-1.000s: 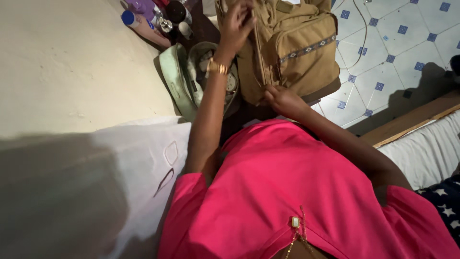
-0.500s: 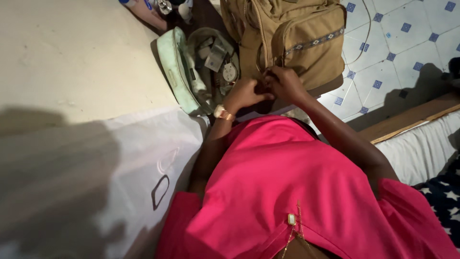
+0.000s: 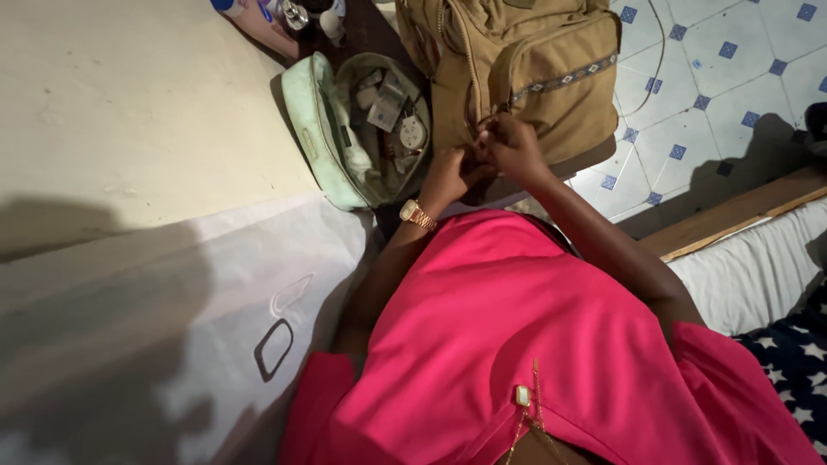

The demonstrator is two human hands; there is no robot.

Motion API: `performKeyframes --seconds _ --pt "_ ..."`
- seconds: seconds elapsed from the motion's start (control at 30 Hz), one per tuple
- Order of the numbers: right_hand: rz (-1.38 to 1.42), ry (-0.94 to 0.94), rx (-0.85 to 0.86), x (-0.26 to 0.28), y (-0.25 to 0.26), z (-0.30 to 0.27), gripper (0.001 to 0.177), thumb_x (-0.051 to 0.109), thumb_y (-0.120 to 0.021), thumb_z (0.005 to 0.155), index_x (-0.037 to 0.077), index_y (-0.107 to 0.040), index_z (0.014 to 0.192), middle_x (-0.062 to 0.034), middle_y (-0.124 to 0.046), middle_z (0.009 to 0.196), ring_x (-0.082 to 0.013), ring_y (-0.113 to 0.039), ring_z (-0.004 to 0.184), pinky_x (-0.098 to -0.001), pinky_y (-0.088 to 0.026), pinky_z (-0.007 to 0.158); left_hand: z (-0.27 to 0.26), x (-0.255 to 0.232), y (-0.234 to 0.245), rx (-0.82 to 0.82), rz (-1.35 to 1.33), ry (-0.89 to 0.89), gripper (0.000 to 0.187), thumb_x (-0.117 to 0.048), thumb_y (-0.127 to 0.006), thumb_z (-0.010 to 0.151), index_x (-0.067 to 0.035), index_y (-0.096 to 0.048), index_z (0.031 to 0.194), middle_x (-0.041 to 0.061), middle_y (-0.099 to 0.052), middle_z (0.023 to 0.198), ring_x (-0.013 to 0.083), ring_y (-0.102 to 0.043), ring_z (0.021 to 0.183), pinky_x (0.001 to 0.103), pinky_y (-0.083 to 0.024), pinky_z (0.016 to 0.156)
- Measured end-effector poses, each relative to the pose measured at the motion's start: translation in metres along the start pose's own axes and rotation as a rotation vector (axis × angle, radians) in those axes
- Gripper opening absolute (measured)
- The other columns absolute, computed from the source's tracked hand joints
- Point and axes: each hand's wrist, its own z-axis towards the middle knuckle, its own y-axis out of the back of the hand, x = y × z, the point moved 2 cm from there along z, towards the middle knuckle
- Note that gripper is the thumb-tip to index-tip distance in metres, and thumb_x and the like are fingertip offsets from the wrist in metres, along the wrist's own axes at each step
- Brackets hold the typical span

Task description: The person packs a tan backpack with daily essentials, including a hairbrush, notebooks, and small toiletries. They open and close multiple compartments, arrange items inside, and zip the bag shut.

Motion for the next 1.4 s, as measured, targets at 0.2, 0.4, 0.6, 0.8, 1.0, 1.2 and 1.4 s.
performKeyframes --seconds 0.2,0.4,0.6,0.8,1.0,1.2,1.4 --pt "0.121 -0.171 -0.022 0.005 0.005 -0.008 0.013 0.013 -0.061 0.105 0.003 -0.062 0.113 -0.0022 -0.069 0.087 -0.0079 -0.065 0.073 -0.025 -0.051 0.062 -0.001 0.014 -0.011 -0.098 0.4 0.024 0.052 -0.049 -0.082 0.082 0.001 -0.067 0.081 0.019 -0.068 0.076 0.036 -0.067 0.064 0.044 -0.053 0.058" --pt "-0.322 0.334 0.074 0.035 -0.015 -0.018 0.007 0.002 -0.058 0.104 -0.001 -0.064 0.103 -0.0113 -0.071 0.089 -0.0178 -0.069 0.076 -0.0325 -0.053 0.066 0.005 0.042 -0.03 -0.102 0.278 -0.096 0.027 -0.028 -0.069 0.092 -0.002 -0.067 0.089 0.02 -0.068 0.079 0.0414 -0.066 0.068 0.048 -0.051 0.059" --pt "-0.287 0.142 -0.065 0.044 -0.03 -0.014 0.007 0.002 -0.058 0.103 -0.003 -0.064 0.104 -0.0157 -0.068 0.077 -0.0222 -0.067 0.061 -0.0375 -0.049 0.057 -0.005 0.054 -0.036 -0.152 0.219 -0.156 0.019 -0.021 -0.067 0.088 -0.007 -0.069 0.102 0.017 -0.071 0.089 0.0396 -0.069 0.077 0.047 -0.055 0.066" --pt "-0.121 0.376 -0.145 0.041 -0.033 -0.01 0.004 0.0 -0.061 0.105 -0.004 -0.063 0.107 -0.0143 -0.067 0.081 -0.0163 -0.063 0.071 -0.0311 -0.048 0.063 -0.012 0.064 -0.039 -0.114 0.272 -0.119 0.025 -0.018 -0.072 0.085 -0.007 -0.07 0.107 0.017 -0.07 0.091 0.0401 -0.069 0.077 0.049 -0.055 0.066" --pt "-0.254 0.377 -0.143 0.049 -0.032 0.005 0.003 -0.004 -0.061 0.101 -0.005 -0.064 0.101 -0.0142 -0.06 0.073 -0.0146 -0.054 0.062 -0.0323 -0.044 0.058 -0.009 0.074 -0.04 -0.169 0.237 -0.215 0.024 -0.02 -0.073 0.086 -0.007 -0.068 0.106 0.017 -0.07 0.097 0.0402 -0.069 0.079 0.048 -0.055 0.064" --pt "-0.149 0.424 -0.084 0.069 -0.032 0.002 0.004 0.0 -0.06 0.104 -0.003 -0.061 0.105 -0.0101 -0.063 0.082 -0.0131 -0.057 0.072 -0.0314 -0.048 0.063 -0.012 0.061 -0.033 -0.122 0.308 -0.151 0.021 -0.024 -0.073 0.087 -0.007 -0.068 0.099 0.016 -0.07 0.09 0.0399 -0.069 0.077 0.049 -0.054 0.064" --pt "-0.4 0.361 0.053 0.065 -0.021 -0.001 0.03 0.023 -0.053 0.112 0.0 -0.064 0.096 -0.0145 -0.065 0.074 -0.0259 -0.064 0.063 -0.0394 -0.047 0.06 0.006 0.044 -0.022 -0.128 0.418 -0.013 0.021 -0.03 -0.075 0.088 -0.01 -0.07 0.081 0.014 -0.069 0.072 0.0359 -0.068 0.064 0.047 -0.052 0.057"
